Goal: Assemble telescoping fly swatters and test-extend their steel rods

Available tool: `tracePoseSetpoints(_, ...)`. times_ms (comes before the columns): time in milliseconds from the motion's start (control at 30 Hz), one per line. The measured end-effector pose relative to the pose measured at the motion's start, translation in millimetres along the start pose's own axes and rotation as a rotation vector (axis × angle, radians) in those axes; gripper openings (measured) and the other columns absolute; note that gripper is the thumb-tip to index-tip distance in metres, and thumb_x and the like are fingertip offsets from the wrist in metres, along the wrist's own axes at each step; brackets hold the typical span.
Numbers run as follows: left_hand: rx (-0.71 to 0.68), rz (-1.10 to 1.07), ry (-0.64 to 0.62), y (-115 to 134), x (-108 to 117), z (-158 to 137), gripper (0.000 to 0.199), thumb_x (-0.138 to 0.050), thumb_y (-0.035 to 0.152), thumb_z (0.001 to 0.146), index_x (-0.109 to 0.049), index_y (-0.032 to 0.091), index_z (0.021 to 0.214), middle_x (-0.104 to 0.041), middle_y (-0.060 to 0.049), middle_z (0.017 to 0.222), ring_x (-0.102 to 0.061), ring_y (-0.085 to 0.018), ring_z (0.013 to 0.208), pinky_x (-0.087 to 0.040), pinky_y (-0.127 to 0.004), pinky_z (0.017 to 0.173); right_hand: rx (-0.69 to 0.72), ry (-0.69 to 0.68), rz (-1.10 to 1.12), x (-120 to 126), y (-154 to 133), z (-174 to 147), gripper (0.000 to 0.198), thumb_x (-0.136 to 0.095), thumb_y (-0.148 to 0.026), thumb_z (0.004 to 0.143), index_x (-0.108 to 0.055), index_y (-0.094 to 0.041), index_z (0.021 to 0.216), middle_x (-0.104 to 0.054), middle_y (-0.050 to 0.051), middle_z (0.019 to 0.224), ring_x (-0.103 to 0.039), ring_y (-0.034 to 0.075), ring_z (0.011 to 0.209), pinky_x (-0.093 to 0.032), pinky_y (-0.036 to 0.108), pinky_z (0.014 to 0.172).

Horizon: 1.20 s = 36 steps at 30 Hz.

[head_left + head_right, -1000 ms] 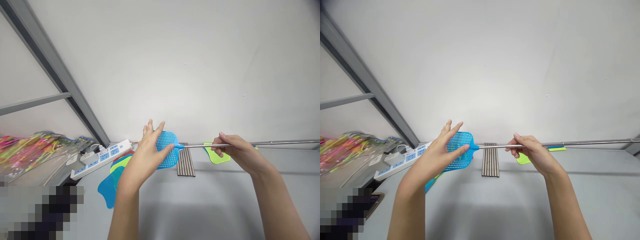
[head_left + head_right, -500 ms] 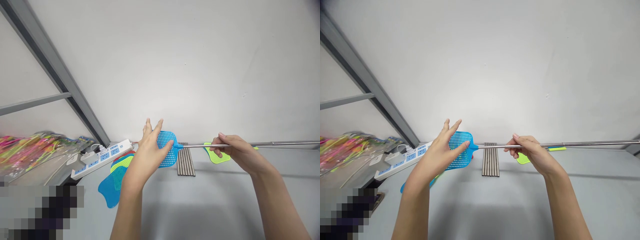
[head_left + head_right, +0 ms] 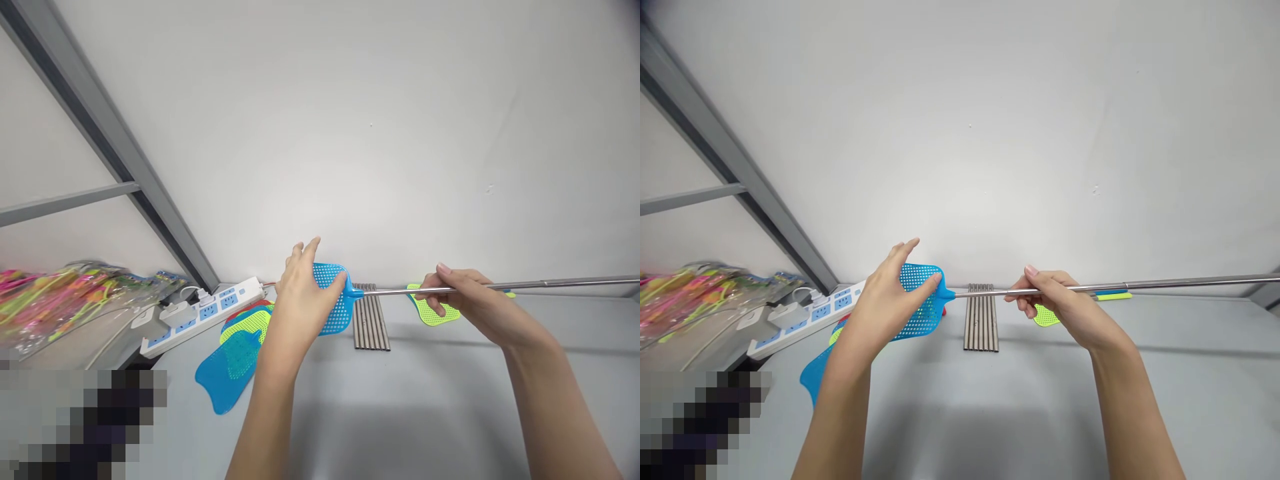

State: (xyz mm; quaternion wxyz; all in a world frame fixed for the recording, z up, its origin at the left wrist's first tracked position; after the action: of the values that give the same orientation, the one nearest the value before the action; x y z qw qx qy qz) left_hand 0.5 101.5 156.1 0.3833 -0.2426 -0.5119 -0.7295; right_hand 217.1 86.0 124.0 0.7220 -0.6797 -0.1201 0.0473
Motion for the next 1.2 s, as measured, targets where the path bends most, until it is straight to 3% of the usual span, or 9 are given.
tracePoseSetpoints(167,0.014,-0.005,0.029,0.3,0.4,2.6,0.055,-0.048,0.039,0.071,-0.037,0.021,0.122,-0.037,-0.011,0.128,-0.032,-0.026,0.118,-0.03,-0.045,0.09,-0.004,0.014,-0.054,-1.1,1.3,1.1,0.039,-0.034,-0.041,0.083,-0.062,-0.017,0.069,-0.047,0.003,0.061,-0.042,0.015,0.06,-0.033,0.033,0.066)
tracePoseSetpoints(333,0.003,-0.015,0.045,0.9,-1.2,4.3,0.05,-0.048,0.037,0.071,-0.041,0.021,0.118,-0.04,-0.009,0.126,-0.035,-0.025,0.116,-0.031,-0.043,0.091,-0.001,0.029,-0.09,0.2,1.2,0.0,0.04,-0.034,-0.043,0.082,-0.061,-0.018,0.067,-0.047,0.003,0.06,-0.042,0.016,0.061,-0.033,0.033,0.066)
tracePoseSetpoints(667,0.052,-0.086,0.276,-12.8,3.2,8.2,0.047,-0.052,0.031,0.069,-0.045,0.021,0.114,-0.057,-0.009,0.105,-0.053,-0.024,0.095,-0.039,-0.038,0.082,0.015,0.021,-0.113,1.2,1.6,-0.1,0.039,-0.034,-0.042,0.083,-0.063,-0.018,0.07,-0.046,0.003,0.059,-0.042,0.016,0.061,-0.033,0.033,0.065)
tracePoseSetpoints(867,0.04,-0.345,0.385,-26.3,8.8,12.5,0.046,-0.052,0.023,0.069,-0.043,0.021,0.115,-0.053,-0.009,0.112,-0.057,-0.019,0.091,-0.042,-0.032,0.082,0.041,0.044,-0.068,3.5,-1.1,0.5,0.04,-0.037,-0.043,0.081,-0.062,-0.017,0.065,-0.045,0.003,0.058,-0.04,0.015,0.059,-0.034,0.031,0.061)
tracePoseSetpoints(1000,0.123,-0.554,0.425,-40.1,14.4,15.4,0.046,-0.056,0.023,0.066,-0.047,0.018,0.111,-0.051,-0.013,0.113,-0.054,-0.022,0.098,-0.045,-0.03,0.08,0.047,0.063,-0.061,7.9,0.7,-1.5,0.039,-0.036,-0.043,0.081,-0.063,-0.018,0.067,-0.045,0.003,0.059,-0.039,0.015,0.058,-0.034,0.031,0.061)
tracePoseSetpoints(1200,0.112,-0.661,0.375,-52.2,14.5,18.9,0.04,-0.058,0.031,0.066,-0.053,0.019,0.103,-0.057,-0.011,0.107,-0.054,-0.023,0.098,-0.045,-0.033,0.079,0.053,0.067,-0.049,8.0,-0.4,-2.9,0.039,-0.038,-0.044,0.08,-0.062,-0.018,0.063,-0.044,0.003,0.057,-0.039,0.015,0.057,-0.034,0.031,0.06)
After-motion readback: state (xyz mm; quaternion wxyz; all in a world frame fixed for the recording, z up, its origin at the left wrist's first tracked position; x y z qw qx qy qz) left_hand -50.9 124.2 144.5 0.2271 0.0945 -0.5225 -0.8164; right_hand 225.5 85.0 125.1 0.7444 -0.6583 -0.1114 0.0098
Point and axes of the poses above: each hand's wrist, its own z-axis towards the middle knuckle, its own x-axis out of the back of the hand, y = z × x, the point moved 5 cm from there along z, towards the middle knuckle
